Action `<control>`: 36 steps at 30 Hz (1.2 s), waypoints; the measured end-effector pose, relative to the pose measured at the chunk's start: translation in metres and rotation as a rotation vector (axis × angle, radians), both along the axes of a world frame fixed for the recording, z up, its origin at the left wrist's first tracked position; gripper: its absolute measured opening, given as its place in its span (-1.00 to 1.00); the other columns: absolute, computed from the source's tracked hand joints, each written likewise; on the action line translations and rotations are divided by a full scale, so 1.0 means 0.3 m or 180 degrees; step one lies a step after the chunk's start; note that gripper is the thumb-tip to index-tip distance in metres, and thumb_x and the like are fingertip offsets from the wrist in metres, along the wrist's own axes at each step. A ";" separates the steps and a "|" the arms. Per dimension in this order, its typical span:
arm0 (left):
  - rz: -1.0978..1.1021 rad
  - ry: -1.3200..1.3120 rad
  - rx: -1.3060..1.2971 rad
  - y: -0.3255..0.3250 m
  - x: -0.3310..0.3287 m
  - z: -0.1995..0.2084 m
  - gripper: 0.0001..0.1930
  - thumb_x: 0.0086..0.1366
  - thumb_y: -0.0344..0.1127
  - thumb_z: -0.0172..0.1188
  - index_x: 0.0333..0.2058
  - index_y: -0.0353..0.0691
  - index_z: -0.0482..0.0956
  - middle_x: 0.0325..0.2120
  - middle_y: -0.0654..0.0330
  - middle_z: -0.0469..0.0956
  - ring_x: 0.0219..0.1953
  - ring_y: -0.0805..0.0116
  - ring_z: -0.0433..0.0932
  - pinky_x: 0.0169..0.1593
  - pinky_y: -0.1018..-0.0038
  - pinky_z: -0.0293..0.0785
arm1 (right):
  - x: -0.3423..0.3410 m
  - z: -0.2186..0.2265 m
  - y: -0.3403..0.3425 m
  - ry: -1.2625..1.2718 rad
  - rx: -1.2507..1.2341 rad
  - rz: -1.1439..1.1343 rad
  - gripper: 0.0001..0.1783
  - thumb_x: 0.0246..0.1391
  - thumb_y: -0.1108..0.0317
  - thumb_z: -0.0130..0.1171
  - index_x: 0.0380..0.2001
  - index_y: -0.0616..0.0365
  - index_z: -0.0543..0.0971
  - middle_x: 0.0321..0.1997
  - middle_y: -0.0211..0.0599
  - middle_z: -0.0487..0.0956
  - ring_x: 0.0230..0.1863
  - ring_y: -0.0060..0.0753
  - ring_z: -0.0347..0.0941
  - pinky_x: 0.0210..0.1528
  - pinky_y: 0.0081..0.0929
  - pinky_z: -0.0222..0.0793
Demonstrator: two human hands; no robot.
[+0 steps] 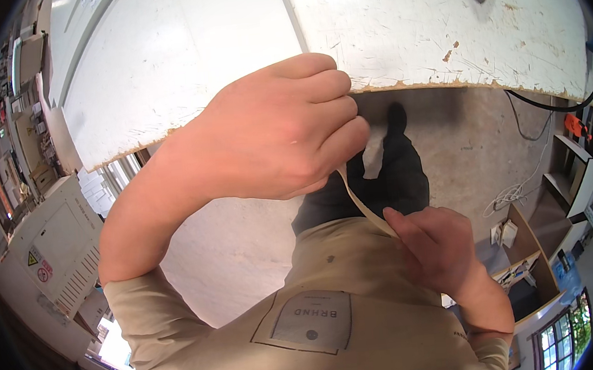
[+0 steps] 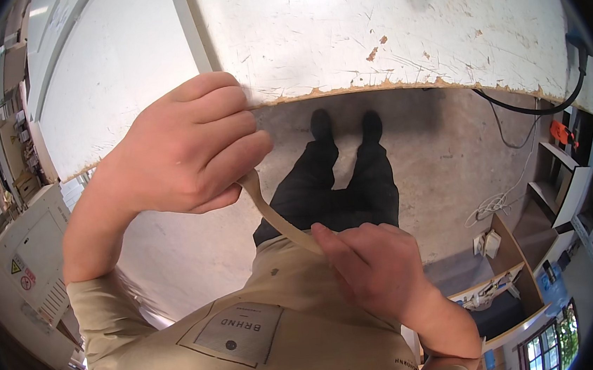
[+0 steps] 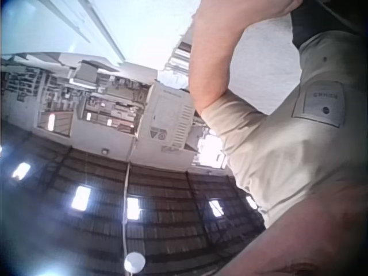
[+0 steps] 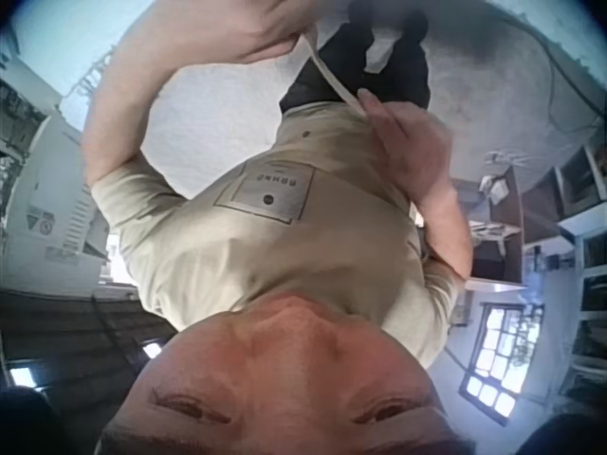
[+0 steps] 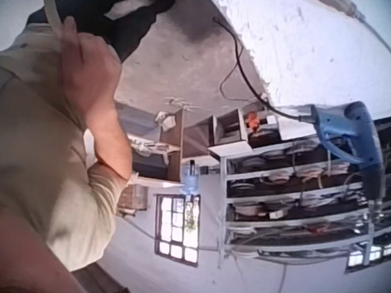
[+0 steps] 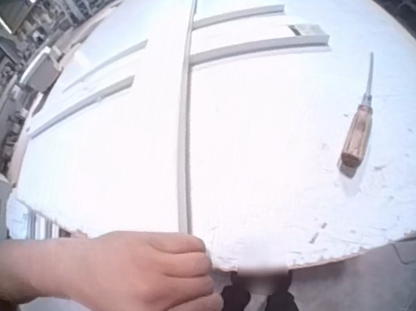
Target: The person heats a thin wooden strip with a heat gun, then presses it onto the edge of a white board. They use a screwdriver to trim excess material and a utility knife to cut the strip to length. The process is repeated on multiple board edges.
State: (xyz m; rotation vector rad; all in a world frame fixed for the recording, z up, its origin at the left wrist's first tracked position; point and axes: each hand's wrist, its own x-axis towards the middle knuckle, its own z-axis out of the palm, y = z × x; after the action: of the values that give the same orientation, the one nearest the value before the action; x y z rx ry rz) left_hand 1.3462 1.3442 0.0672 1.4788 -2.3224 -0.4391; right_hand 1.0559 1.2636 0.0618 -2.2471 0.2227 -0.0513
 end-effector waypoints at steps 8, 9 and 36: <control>-0.0045 -0.0116 0.0230 -0.008 -0.012 -0.001 -0.57 -0.23 -0.34 0.24 -0.27 -0.27 0.47 -0.60 0.28 0.33 -0.47 0.23 0.40 -0.23 0.36 0.40 | -0.001 -0.009 0.017 -0.0085 -0.0005 -0.0165 -0.37 -0.28 0.54 0.27 0.04 0.13 0.58 -0.46 -0.45 0.46 -0.53 -0.36 0.42 -0.54 -0.39 0.32; -0.0047 -0.0105 0.0214 -0.009 -0.012 0.000 -0.57 -0.23 -0.35 0.24 -0.27 -0.27 0.47 -0.61 0.27 0.33 -0.47 0.23 0.40 -0.22 0.35 0.41 | -0.001 -0.009 0.016 -0.0076 -0.0021 -0.0176 -0.36 -0.28 0.54 0.27 0.04 0.13 0.58 -0.46 -0.44 0.46 -0.53 -0.36 0.42 -0.54 -0.39 0.32; -0.0004 0.0138 0.0325 -0.054 -0.007 -0.015 -0.46 -0.34 -0.42 0.22 -0.21 -0.22 0.42 -0.54 0.21 0.46 -0.39 0.11 0.46 0.03 0.21 0.45 | -0.081 0.023 0.026 0.0046 -0.0134 -0.0547 -0.50 -0.29 0.59 0.21 -0.12 0.17 0.62 -0.51 -0.33 0.48 -0.56 -0.23 0.44 -0.54 -0.35 0.36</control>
State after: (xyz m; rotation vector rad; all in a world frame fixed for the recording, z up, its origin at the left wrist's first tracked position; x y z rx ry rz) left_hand 1.3439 1.3281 0.0626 1.4984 -2.2982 -0.5922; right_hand 1.0317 1.2714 0.0689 -2.2659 0.4257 -0.1326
